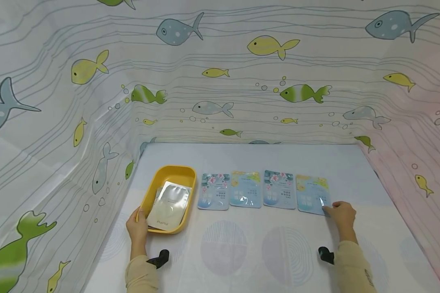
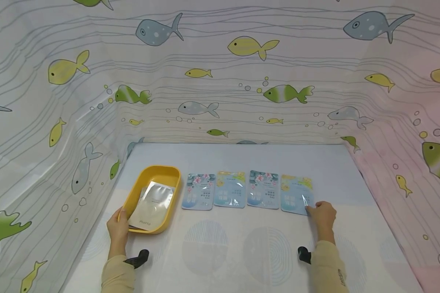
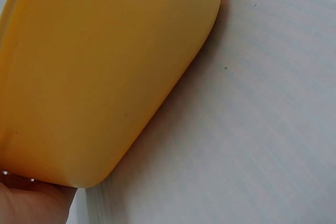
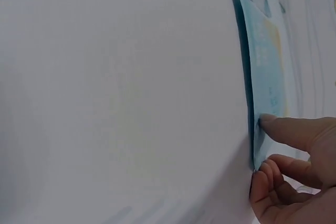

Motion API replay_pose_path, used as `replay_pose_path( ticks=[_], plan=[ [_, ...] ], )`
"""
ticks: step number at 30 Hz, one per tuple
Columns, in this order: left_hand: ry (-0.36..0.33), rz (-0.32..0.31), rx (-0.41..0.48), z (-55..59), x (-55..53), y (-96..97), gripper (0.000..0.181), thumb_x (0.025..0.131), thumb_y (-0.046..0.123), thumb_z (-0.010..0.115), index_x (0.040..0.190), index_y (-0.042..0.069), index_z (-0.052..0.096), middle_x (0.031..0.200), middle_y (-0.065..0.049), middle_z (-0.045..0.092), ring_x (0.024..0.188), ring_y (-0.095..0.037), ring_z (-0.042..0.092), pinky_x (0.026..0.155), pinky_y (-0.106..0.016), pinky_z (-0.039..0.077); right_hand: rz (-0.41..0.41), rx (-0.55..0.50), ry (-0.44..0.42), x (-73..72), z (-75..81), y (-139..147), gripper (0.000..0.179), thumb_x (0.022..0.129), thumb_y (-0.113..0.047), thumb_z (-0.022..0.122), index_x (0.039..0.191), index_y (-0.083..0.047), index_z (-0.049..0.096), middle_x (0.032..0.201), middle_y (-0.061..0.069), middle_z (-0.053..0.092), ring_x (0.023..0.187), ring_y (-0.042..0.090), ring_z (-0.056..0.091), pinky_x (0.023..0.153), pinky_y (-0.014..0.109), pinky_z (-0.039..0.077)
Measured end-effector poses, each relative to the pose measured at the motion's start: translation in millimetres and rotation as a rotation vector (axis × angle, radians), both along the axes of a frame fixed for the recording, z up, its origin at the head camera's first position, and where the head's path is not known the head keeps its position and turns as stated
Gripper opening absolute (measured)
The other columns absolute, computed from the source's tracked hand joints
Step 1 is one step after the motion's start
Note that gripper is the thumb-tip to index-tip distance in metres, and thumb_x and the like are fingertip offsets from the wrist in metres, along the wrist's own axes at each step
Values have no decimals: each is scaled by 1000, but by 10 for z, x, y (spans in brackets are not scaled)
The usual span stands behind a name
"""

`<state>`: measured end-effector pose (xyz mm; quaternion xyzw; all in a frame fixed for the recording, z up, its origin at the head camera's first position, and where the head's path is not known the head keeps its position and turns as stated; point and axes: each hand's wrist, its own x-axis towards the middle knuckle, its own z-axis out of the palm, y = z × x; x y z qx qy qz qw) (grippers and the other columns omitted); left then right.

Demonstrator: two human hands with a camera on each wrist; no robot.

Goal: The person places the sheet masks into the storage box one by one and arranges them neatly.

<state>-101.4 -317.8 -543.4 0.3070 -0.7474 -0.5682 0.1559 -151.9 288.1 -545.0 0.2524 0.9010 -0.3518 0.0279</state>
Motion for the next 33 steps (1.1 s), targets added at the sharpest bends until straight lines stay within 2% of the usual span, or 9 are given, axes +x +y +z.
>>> replay_pose_path(
  ticks=[11, 16, 19, 23, 25, 29, 30, 33],
  plan=[
    [11, 9, 5, -6, -5, -1, 49, 102, 25, 36, 135, -11, 41, 136, -33, 40, 129, -44, 35, 106, -53, 29, -52, -42, -8, -54, -8, -4, 40, 82, -12, 67, 106, 17, 55, 104, 34, 56, 100, 48, 48, 86, 55, 41],
    [10, 10, 2, 1, -3, 0, 49, 102, 25, 36, 135, -12, 41, 136, -33, 40, 129, -43, 35, 106, -53, 30, -49, -99, -53, -54, -48, 66, 45, 85, -17, 65, 112, 17, 54, 116, 35, 51, 108, 46, 45, 92, 53, 39],
    [14, 11, 4, 12, -5, 7, 48, 102, 23, 36, 134, -12, 41, 136, -34, 41, 128, -44, 35, 106, -53, 29, -81, -230, -68, -46, -74, 122, 49, 85, -17, 64, 118, 16, 51, 119, 34, 48, 97, 35, 54, 81, 41, 49],
    [17, 15, 2, 12, -4, 4, 48, 102, 23, 36, 134, -12, 42, 135, -34, 41, 128, -44, 36, 107, -53, 29, -125, -482, -60, -33, -70, 182, 51, 84, -6, 64, 125, 18, 44, 108, 30, 51, 64, 13, 60, 57, 24, 53],
    [17, 14, -4, 10, -1, 0, 48, 102, 23, 36, 134, -12, 42, 135, -34, 41, 128, -44, 36, 106, -53, 30, -132, -592, -70, -23, -54, 213, 52, 84, 0, 63, 127, 19, 40, 96, 22, 56, 57, 10, 60, 57, 23, 54],
    [29, 15, -14, 4, -1, -4, 47, 101, 22, 37, 133, -13, 43, 134, -34, 42, 127, -44, 37, 106, -53, 30, -117, -773, -88, -3, -16, 280, 47, 82, 8, 63, 123, 20, 42, 79, 8, 59, 61, 14, 64, 63, 26, 56],
    [34, 16, -17, 2, -3, -4, 46, 101, 21, 37, 132, -13, 43, 133, -34, 43, 127, -44, 37, 106, -53, 30, -115, -805, -87, 3, -17, 294, 45, 82, 9, 63, 121, 19, 43, 76, 3, 58, 62, 14, 64, 64, 27, 56],
    [45, 16, -21, -4, -5, -6, 45, 101, 19, 37, 131, -13, 44, 133, -35, 43, 126, -44, 38, 105, -53, 30, -96, -853, -72, 28, -11, 311, 45, 82, 10, 62, 122, 18, 43, 75, 1, 59, 64, 14, 65, 66, 27, 56]
  ],
)
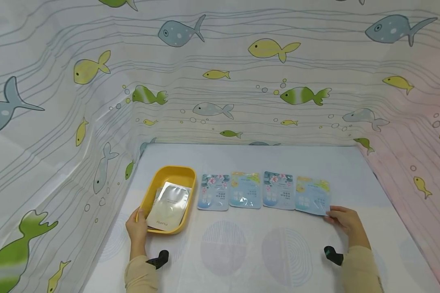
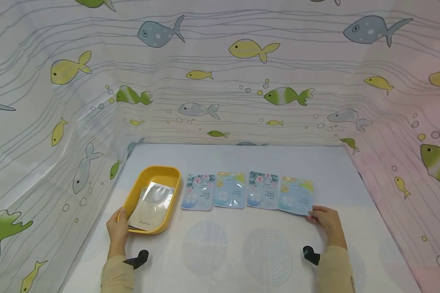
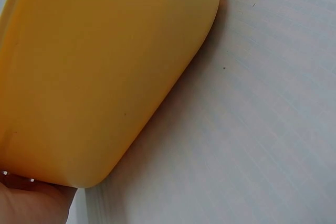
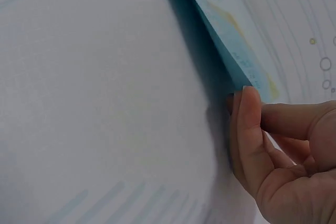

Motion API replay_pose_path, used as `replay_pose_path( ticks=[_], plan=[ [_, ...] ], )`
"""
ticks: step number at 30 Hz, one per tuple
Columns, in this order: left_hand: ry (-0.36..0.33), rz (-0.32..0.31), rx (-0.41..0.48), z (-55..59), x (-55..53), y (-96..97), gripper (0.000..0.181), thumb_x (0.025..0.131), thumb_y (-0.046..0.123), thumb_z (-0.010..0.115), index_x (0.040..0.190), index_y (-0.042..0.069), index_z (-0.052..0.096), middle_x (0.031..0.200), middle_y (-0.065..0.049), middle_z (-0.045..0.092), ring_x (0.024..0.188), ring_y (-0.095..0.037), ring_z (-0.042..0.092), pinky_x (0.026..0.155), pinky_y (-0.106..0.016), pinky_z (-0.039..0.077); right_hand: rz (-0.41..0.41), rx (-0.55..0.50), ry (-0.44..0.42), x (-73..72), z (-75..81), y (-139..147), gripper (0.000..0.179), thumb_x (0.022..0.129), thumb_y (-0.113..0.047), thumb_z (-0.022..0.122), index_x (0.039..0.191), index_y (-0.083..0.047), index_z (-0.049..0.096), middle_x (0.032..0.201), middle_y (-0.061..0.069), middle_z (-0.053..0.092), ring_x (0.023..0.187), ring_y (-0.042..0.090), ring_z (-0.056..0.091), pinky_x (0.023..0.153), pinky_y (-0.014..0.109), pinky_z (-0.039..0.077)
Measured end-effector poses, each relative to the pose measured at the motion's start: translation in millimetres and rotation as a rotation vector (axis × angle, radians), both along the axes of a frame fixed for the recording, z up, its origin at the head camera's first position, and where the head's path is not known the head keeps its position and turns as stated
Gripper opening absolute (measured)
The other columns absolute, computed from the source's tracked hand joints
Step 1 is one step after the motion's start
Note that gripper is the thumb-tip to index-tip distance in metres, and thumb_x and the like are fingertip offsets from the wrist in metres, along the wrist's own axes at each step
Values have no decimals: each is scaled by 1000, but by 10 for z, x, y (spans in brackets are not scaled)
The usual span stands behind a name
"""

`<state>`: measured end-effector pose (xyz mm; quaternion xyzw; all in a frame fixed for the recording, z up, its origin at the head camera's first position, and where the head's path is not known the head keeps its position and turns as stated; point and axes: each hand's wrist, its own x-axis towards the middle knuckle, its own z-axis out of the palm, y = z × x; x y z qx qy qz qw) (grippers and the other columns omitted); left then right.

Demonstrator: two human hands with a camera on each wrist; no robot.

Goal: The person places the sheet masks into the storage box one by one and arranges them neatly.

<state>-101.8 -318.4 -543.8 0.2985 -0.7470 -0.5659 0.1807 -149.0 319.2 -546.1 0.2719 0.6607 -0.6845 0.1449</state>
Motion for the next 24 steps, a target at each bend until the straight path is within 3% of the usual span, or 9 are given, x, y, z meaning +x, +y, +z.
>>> replay_pose_path(
  ticks=[4, 7, 11, 14, 17, 22, 24],
  plan=[
    [1, 0, -8, -9, -2, -2, 45, 101, 19, 37, 131, -13, 45, 132, -35, 44, 126, -44, 39, 105, -53, 31, 4, 2, 22, 62, 10, -11, 53, 84, 6, 61, 130, 18, 37, 76, -2, 59, 66, 13, 67, 67, 26, 56],
    [3, 1, -11, -12, -6, -1, 44, 101, 19, 37, 130, -13, 46, 131, -35, 45, 125, -44, 40, 105, -53, 31, -10, 7, 49, 97, 42, -31, 48, 84, 6, 62, 128, 15, 43, 75, -3, 61, 66, 13, 68, 67, 26, 56],
    [11, -1, -11, -17, -17, 3, 44, 101, 18, 37, 129, -14, 46, 130, -35, 46, 124, -44, 40, 104, -53, 32, -65, -6, 87, 127, 109, -49, 23, 80, 10, 64, 102, 1, 64, 75, -2, 62, 65, 13, 67, 67, 27, 57],
    [17, -2, -15, -20, -23, 5, 43, 100, 17, 38, 129, -14, 46, 130, -35, 46, 124, -44, 40, 104, -53, 32, -90, -7, 109, 136, 132, -39, 21, 79, 11, 66, 89, -7, 66, 75, 0, 62, 65, 12, 66, 67, 27, 57],
    [20, -2, -20, -22, -22, 5, 43, 100, 16, 38, 129, -14, 46, 130, -35, 46, 124, -44, 40, 104, -54, 32, -87, -12, 125, 114, 66, 18, 21, 77, 7, 69, 87, -12, 67, 77, -1, 62, 66, 11, 67, 69, 26, 56],
    [13, 2, -20, -22, -14, 0, 43, 100, 16, 38, 129, -14, 46, 130, -35, 45, 124, -44, 40, 104, -53, 31, -60, -80, 198, 24, -167, 135, 28, 71, 0, 77, 77, -25, 70, 78, -4, 65, 69, 10, 67, 70, 24, 56],
    [3, 1, -14, -21, -11, 0, 44, 100, 18, 37, 130, -14, 45, 131, -35, 45, 125, -44, 39, 105, -54, 31, -28, -88, 235, 18, -173, 114, 26, 73, 2, 76, 79, -23, 70, 79, -3, 65, 69, 11, 68, 69, 26, 56]
  ],
)
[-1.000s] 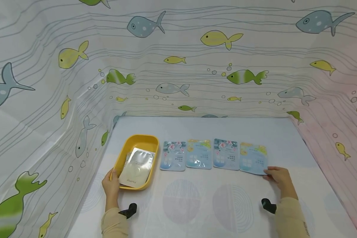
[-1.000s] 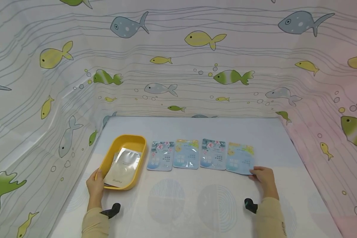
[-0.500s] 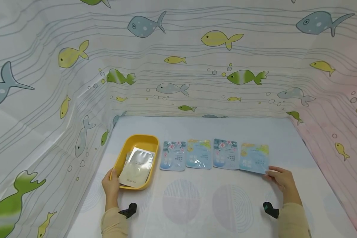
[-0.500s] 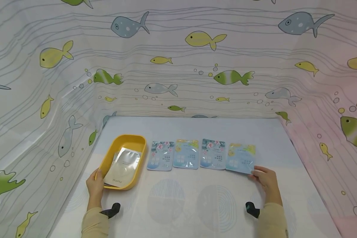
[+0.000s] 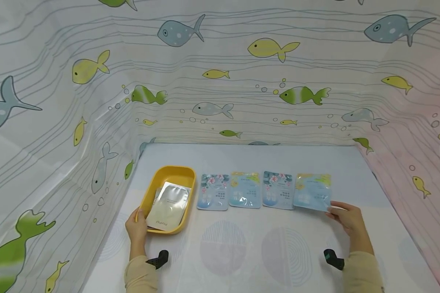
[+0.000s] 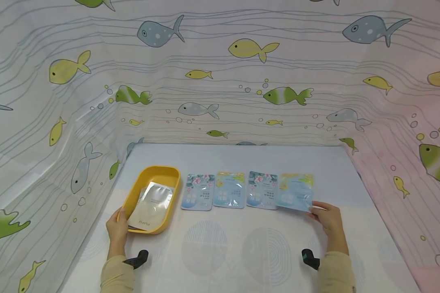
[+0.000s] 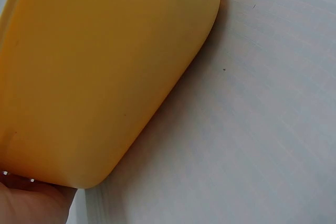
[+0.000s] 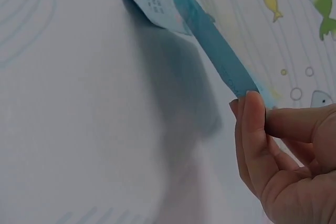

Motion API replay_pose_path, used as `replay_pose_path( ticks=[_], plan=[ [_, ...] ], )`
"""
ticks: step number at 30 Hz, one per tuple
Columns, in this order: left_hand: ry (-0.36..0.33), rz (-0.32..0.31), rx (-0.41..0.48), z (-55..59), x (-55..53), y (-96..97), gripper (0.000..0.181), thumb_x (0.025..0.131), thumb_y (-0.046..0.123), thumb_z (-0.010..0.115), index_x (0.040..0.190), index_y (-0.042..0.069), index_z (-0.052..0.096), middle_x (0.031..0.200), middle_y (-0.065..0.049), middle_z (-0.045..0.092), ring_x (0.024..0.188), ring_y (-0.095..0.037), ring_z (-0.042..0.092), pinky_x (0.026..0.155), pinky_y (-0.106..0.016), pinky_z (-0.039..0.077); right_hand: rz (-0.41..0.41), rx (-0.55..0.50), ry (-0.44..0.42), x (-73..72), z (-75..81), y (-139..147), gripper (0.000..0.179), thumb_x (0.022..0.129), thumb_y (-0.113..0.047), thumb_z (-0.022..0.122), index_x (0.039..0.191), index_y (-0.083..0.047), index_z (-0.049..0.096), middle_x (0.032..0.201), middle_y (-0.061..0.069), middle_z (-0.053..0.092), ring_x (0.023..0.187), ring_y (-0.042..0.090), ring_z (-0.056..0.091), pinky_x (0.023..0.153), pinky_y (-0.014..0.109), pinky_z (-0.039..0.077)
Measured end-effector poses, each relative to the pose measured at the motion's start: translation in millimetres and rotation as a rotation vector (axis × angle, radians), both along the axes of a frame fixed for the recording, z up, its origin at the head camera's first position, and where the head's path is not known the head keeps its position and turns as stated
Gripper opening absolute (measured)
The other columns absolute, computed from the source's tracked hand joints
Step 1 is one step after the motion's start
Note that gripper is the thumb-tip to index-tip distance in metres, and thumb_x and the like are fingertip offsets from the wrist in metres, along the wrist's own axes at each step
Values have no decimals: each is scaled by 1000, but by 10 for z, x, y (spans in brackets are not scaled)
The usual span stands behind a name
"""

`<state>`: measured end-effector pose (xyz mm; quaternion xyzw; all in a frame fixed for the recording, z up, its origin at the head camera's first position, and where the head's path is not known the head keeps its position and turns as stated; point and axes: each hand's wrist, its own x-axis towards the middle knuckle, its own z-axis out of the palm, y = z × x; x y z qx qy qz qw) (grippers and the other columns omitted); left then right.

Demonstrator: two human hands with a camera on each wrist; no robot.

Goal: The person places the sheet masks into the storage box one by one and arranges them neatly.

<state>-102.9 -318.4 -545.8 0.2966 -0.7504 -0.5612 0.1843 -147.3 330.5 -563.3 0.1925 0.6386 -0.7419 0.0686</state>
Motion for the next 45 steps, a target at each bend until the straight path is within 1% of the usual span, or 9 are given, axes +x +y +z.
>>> replay_pose_path(
  ticks=[2, 6, 8, 11, 14, 16, 21, 35, 45],
  plan=[
    [-8, -2, 3, 6, 3, 2, 45, 100, 19, 37, 131, -13, 44, 132, -35, 44, 125, -44, 39, 105, -53, 31, 8, 10, 15, 12, 71, -78, 22, 74, 4, 73, 84, -16, 72, 78, -2, 66, 68, 13, 68, 67, 27, 57],
    [-9, -5, 3, 7, 10, 3, 45, 101, 19, 36, 131, -13, 44, 132, -35, 44, 125, -44, 39, 105, -53, 31, 42, 71, 43, 64, 323, -295, 22, 80, 8, 66, 102, 5, 66, 80, -2, 64, 69, 14, 68, 67, 27, 57],
    [-7, -5, 3, 7, 14, 4, 45, 101, 19, 37, 131, -13, 45, 132, -35, 44, 125, -44, 39, 105, -53, 31, 63, 100, 51, 75, 423, -386, 23, 81, 7, 64, 105, 6, 64, 81, -4, 63, 69, 11, 68, 68, 25, 56],
    [-14, -6, 8, 7, 18, 3, 46, 101, 20, 36, 132, -13, 43, 133, -35, 43, 126, -44, 38, 105, -54, 30, 69, 89, 50, 69, 493, -481, 22, 83, 9, 61, 105, 7, 64, 81, -4, 63, 69, 11, 67, 69, 25, 56],
    [-18, -6, 6, 7, 22, 2, 46, 101, 19, 36, 132, -13, 43, 133, -35, 43, 127, -45, 37, 106, -54, 30, 95, 107, 45, 52, 517, -562, 29, 85, 9, 59, 114, 15, 57, 82, -5, 62, 70, 9, 67, 70, 24, 56],
    [-16, -6, 5, 6, 23, 0, 46, 101, 19, 36, 132, -14, 43, 133, -35, 43, 127, -45, 37, 106, -54, 30, 111, 122, 50, 41, 522, -622, 39, 85, 9, 59, 120, 22, 47, 83, -4, 62, 70, 9, 67, 70, 24, 56],
    [-8, -7, -2, 7, 21, -1, 45, 100, 18, 36, 131, -14, 44, 132, -36, 43, 127, -45, 37, 106, -54, 30, 143, 138, 83, 4, 529, -787, 46, 85, 11, 58, 124, 27, 38, 83, -2, 63, 70, 10, 67, 69, 24, 56],
    [-1, 3, -18, 22, 16, 9, 44, 100, 17, 37, 129, -15, 45, 130, -36, 44, 125, -46, 38, 105, -54, 30, 271, 152, 161, -164, 492, -1244, 41, 88, 7, 57, 122, 25, 43, 88, 4, 66, 72, 8, 66, 71, 24, 56],
    [0, 5, -11, 11, 15, 6, 44, 100, 17, 37, 129, -15, 45, 130, -36, 44, 125, -46, 39, 105, -55, 31, 323, 126, 145, -254, 468, -1579, 38, 86, 9, 55, 121, 23, 47, 90, 7, 65, 74, 9, 65, 75, 28, 56]
  ],
)
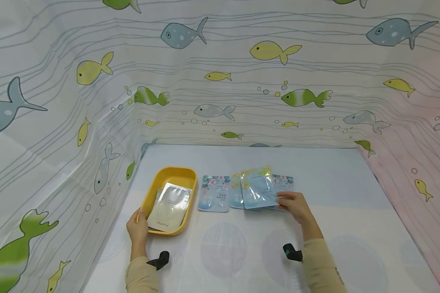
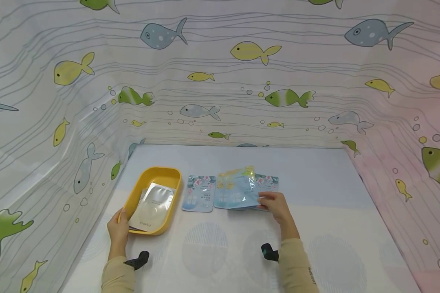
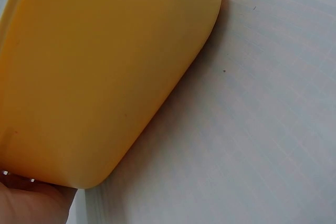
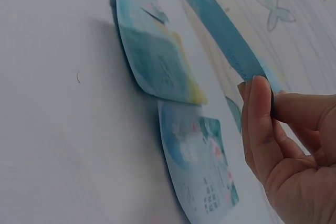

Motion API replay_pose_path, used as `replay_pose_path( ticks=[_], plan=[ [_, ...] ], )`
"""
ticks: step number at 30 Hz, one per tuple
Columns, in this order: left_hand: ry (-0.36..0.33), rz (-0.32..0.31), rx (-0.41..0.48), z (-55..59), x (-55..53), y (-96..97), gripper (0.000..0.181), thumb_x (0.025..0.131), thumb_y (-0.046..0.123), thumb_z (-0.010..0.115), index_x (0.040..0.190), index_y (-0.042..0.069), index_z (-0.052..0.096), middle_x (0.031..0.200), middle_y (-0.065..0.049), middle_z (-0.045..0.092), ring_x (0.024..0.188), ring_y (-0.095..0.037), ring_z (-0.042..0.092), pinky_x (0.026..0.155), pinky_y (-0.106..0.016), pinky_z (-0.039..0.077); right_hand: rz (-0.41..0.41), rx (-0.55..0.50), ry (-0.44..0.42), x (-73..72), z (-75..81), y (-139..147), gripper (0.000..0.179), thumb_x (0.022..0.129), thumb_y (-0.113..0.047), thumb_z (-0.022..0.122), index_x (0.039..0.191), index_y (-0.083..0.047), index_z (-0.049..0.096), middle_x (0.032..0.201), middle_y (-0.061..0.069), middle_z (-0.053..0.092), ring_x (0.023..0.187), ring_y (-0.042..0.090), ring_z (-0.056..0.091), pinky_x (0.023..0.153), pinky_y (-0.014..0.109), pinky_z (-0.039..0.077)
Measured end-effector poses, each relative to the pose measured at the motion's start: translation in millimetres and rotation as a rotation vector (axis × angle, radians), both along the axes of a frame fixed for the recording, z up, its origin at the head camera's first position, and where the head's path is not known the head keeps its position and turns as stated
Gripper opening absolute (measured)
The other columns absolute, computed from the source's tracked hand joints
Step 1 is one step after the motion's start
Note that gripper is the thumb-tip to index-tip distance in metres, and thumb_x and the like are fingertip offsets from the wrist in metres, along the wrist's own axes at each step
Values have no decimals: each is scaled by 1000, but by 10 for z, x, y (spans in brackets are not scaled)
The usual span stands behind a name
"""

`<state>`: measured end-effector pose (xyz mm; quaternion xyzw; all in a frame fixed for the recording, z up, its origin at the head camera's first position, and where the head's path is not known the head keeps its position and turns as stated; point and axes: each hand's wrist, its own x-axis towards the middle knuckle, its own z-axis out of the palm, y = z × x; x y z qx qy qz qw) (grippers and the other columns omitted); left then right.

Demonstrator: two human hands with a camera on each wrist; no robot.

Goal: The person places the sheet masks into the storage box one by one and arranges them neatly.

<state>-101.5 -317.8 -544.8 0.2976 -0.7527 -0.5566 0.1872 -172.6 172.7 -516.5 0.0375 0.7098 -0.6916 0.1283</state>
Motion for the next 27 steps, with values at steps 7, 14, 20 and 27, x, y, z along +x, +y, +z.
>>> replay_pose_path(
  ticks=[7, 14, 20, 27],
  plan=[
    [8, 3, 4, 3, -6, -2, 44, 100, 17, 38, 129, -15, 46, 130, -36, 44, 125, -46, 39, 105, -54, 30, 42, -18, -8, -25, -25, -263, 35, 85, 9, 57, 117, 22, 51, 91, 14, 66, 72, 13, 66, 72, 29, 57],
    [3, 11, 4, 15, -7, 1, 44, 100, 17, 38, 129, -14, 46, 130, -36, 45, 125, -46, 39, 105, -54, 30, 76, -20, -17, -40, -15, -480, 32, 84, 8, 59, 114, 20, 55, 98, 18, 62, 73, 14, 65, 72, 29, 57],
    [6, 15, 2, 18, -11, 7, 43, 100, 17, 38, 128, -15, 47, 129, -36, 46, 124, -46, 40, 105, -54, 31, 112, -23, 10, -48, 27, -615, 31, 84, 8, 59, 113, 20, 56, 101, 21, 61, 75, 15, 64, 75, 34, 56],
    [11, 10, 7, -9, -5, 5, 43, 100, 17, 38, 129, -14, 47, 130, -35, 46, 124, -45, 40, 105, -54, 31, 156, -30, 6, -53, 73, -763, 33, 84, 6, 61, 114, 19, 55, 107, 26, 61, 78, 16, 65, 78, 37, 55]
  ],
)
